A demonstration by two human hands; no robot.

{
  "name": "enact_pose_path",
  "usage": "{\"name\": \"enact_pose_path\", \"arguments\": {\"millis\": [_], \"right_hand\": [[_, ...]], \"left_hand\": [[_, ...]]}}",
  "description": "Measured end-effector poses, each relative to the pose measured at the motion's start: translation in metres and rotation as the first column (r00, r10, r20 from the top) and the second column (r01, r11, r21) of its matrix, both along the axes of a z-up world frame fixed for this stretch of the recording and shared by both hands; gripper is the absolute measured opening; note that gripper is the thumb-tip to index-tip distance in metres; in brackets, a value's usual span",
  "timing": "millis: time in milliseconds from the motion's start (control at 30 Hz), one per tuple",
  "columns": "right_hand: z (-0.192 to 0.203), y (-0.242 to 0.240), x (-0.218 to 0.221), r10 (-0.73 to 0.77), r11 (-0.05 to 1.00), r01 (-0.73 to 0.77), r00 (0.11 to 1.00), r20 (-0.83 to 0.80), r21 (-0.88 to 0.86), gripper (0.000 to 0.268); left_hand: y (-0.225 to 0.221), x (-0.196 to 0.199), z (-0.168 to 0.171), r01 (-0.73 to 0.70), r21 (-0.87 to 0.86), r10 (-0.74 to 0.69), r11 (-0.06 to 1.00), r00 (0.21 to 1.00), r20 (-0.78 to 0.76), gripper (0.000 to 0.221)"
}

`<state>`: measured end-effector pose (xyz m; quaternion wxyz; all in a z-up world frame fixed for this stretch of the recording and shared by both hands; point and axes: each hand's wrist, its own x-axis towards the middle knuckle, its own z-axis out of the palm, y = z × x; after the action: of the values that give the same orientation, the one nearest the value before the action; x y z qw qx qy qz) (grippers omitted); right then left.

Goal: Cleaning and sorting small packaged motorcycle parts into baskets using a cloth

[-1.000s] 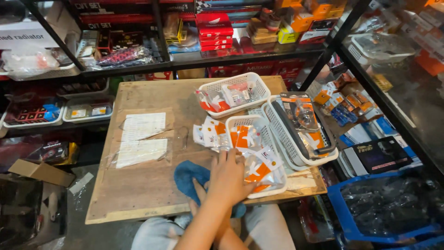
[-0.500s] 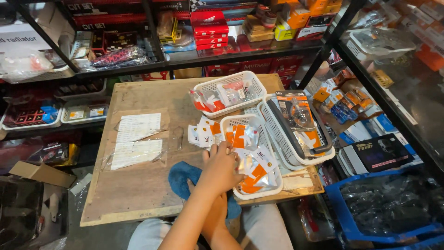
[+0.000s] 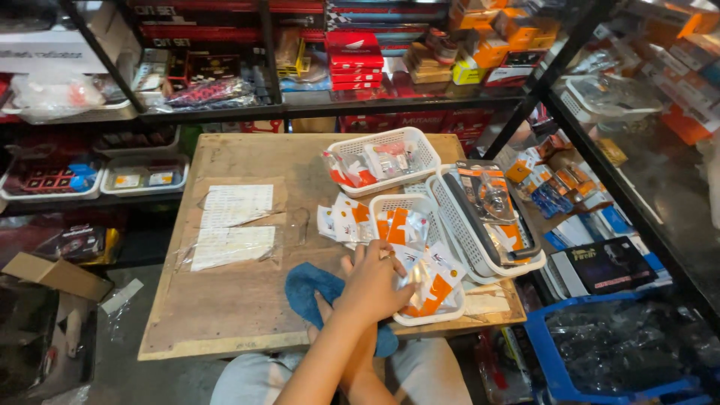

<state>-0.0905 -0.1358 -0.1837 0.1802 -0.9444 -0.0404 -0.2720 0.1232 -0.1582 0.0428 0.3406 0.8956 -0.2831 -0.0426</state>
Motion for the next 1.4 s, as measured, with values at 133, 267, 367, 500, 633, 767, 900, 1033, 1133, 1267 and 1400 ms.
{"name": "enact_pose_path", "arguments": {"millis": [133, 267, 367, 500, 633, 767, 900, 1033, 1133, 1267, 1400], "right_hand": [[0.045, -0.005, 0.044, 0.014, 1.0, -0.014, 1.0, 0.006, 0.0, 0.042], [0.09, -0.012, 0.093, 0.026, 1.0, -0.026, 1.0, 0.006, 0.007, 0.042], [0.14, -0.018, 0.137, 0.04, 0.999, -0.04, 0.999, 0.006, 0.012, 0.042], [0.157, -0.012, 0.136, -0.025, 0.997, 0.025, 1.0, 0.008, -0.074, 0.039], [0.158, -0.012, 0.137, -0.038, 0.995, 0.035, 0.999, -0.033, -0.095, 0.063], [0.16, -0.012, 0.136, -0.054, 0.992, 0.043, 0.995, -0.083, -0.119, 0.07], [0.154, -0.026, 0.134, -0.052, 0.997, 0.063, 0.977, -0.209, 0.047, 0.06], [0.185, -0.044, 0.112, 0.016, 0.656, 0.158, 0.975, -0.223, 0.738, 0.043], [0.2, -0.052, 0.086, -0.029, 0.538, 0.203, 0.974, -0.223, 0.818, 0.042], [0.198, -0.063, 0.057, -0.138, 0.637, 0.142, 0.988, -0.069, 0.757, 0.035], [0.24, -0.04, 0.064, -0.175, 0.891, 0.141, 0.984, 0.04, 0.431, 0.043]], "left_hand": [[0.005, -0.005, -0.006, -0.118, -0.327, 0.115, 0.938, 0.993, -0.031, 0.018], [0.031, -0.013, 0.008, -0.213, -0.682, 0.113, 0.7, 0.976, -0.188, 0.02], [0.084, -0.004, -0.027, -0.466, -0.649, 0.151, 0.602, 0.864, -0.48, 0.023], [0.191, -0.017, -0.033, -0.603, -0.505, 0.347, 0.618, 0.785, -0.513, 0.024], [0.251, -0.042, -0.043, -0.769, -0.285, 0.537, 0.571, 0.614, -0.578, 0.02], [0.26, -0.064, -0.054, -0.789, -0.028, 0.776, 0.614, 0.61, -0.163, 0.018], [0.231, -0.068, -0.058, -0.717, 0.264, 0.754, 0.645, 0.653, -0.067, 0.023], [0.198, -0.073, -0.062, -0.666, 0.154, 0.659, 0.73, 0.745, 0.104, 0.025], [0.183, -0.076, -0.053, -0.644, 0.043, 0.631, 0.764, 0.76, 0.157, 0.03], [0.186, -0.091, -0.025, -0.672, -0.118, 0.673, 0.731, 0.739, -0.039, 0.04], [0.193, -0.112, -0.034, -0.509, -0.306, 0.585, 0.805, 0.767, 0.264, 0.034]]}}
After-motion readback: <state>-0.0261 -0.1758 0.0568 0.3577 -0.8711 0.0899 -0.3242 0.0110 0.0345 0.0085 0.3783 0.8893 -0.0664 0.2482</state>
